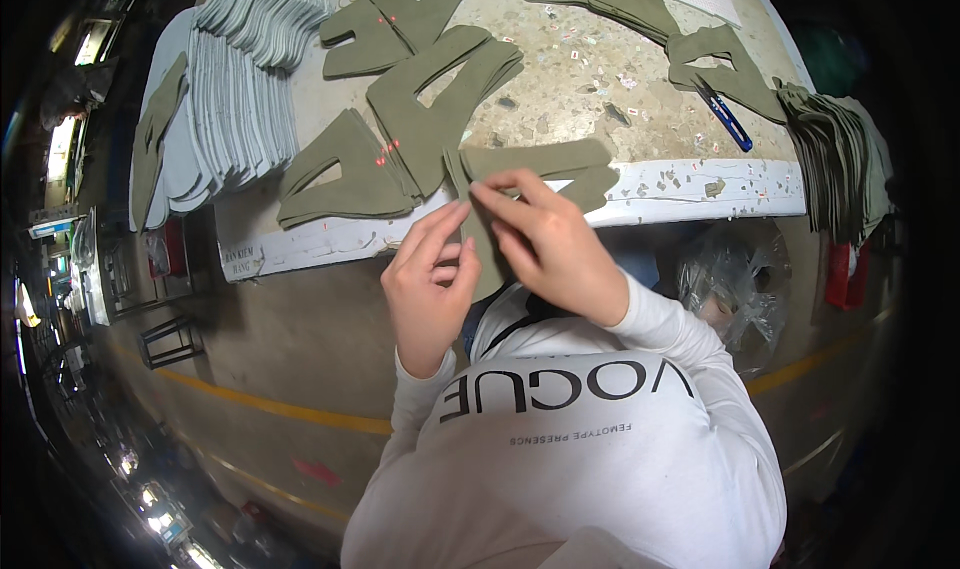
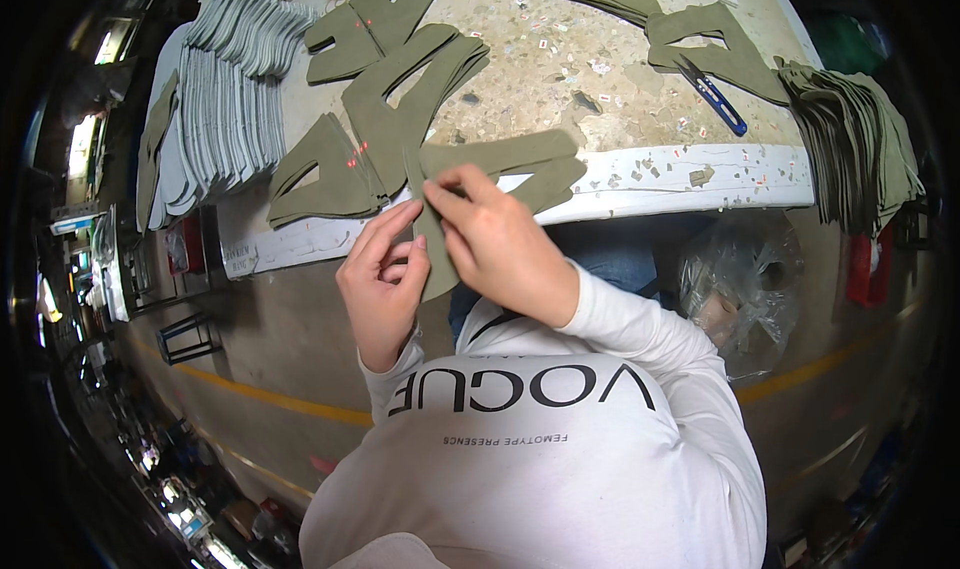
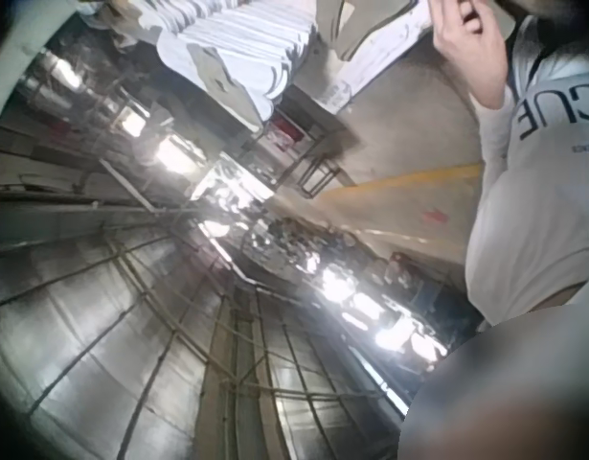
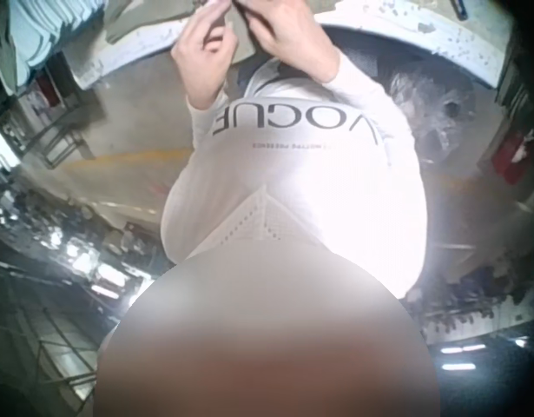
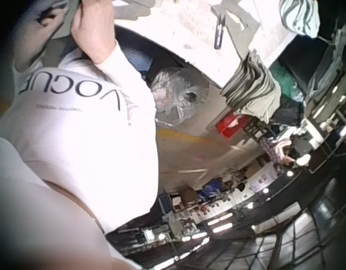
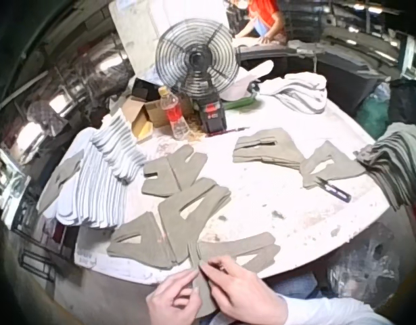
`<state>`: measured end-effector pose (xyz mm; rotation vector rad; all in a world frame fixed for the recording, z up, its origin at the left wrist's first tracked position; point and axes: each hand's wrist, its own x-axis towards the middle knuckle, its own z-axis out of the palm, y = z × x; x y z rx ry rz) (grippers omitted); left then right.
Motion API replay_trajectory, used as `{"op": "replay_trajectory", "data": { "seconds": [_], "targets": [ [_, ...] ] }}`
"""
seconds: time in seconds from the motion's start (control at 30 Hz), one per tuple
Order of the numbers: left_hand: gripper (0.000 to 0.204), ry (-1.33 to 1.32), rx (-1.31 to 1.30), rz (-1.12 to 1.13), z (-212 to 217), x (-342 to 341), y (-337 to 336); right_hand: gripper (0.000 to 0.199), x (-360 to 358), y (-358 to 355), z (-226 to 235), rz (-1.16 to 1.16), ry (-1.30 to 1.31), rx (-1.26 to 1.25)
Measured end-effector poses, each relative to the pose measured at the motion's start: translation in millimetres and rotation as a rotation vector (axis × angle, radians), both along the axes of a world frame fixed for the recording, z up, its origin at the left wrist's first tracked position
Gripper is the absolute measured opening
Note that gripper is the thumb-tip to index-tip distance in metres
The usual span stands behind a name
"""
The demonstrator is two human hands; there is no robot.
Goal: The person repeatedly picks up olive-green fabric pieces from a table, inspects them, and places them into a growing stack. The person handles the pieces one at a time, turning them over and aligning them before stacking.
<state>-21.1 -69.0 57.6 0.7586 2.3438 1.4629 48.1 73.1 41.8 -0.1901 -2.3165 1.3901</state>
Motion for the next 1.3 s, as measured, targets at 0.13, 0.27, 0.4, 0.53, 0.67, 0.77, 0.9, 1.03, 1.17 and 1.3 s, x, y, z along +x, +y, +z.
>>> {"op": "replay_trajectory", "data": {
  "seconds": [0.13,0.27,0.4,0.53,0.67,0.77,0.9,1.03,1.17,1.3],
  "targets": [
    [0.048,-0.139,0.13,-0.008,0.8,8.1,5.9,0.039,5.7,-1.7,0.9,0.009,-0.034,-0.124],
    [0.057,-0.357,0.231,-0.122,2.5,10.9,9.8,0.042,6.0,18.7,6.2,0.023,-0.028,-0.036],
    [0.04,-0.243,0.186,-0.081,-1.2,-15.8,10.4,0.032,2.8,64.9,26.7,0.185,0.048,0.149],
    [0.027,0.308,-0.068,0.147,-14.1,-61.3,10.7,0.031,13.3,118.4,66.1,0.248,0.062,0.312],
    [0.035,0.528,-0.474,0.188,-30.0,-88.5,13.7,0.04,39.6,184.8,92.1,0.108,0.026,0.353],
    [0.034,0.554,-0.463,0.203,-38.8,-91.6,15.8,0.037,66.9,255.0,81.0,0.003,0.066,0.292],
    [0.033,0.505,-0.38,0.216,-43.0,-89.0,17.9,0.035,98.2,333.1,14.5,-0.368,-0.187,-0.069],
    [0.031,0.518,-0.339,0.248,-41.2,-86.0,23.4,0.035,107.9,346.6,-48.5,-0.577,-0.156,0.215],
    [0.037,0.489,-0.15,0.247,-38.4,-85.1,32.5,0.033,102.1,325.4,-40.9,-0.694,-0.209,0.549],
    [0.058,0.119,0.185,0.169,-36.7,-80.0,38.5,0.027,77.3,254.9,-13.1,-0.704,0.045,0.643]
  ]
}}
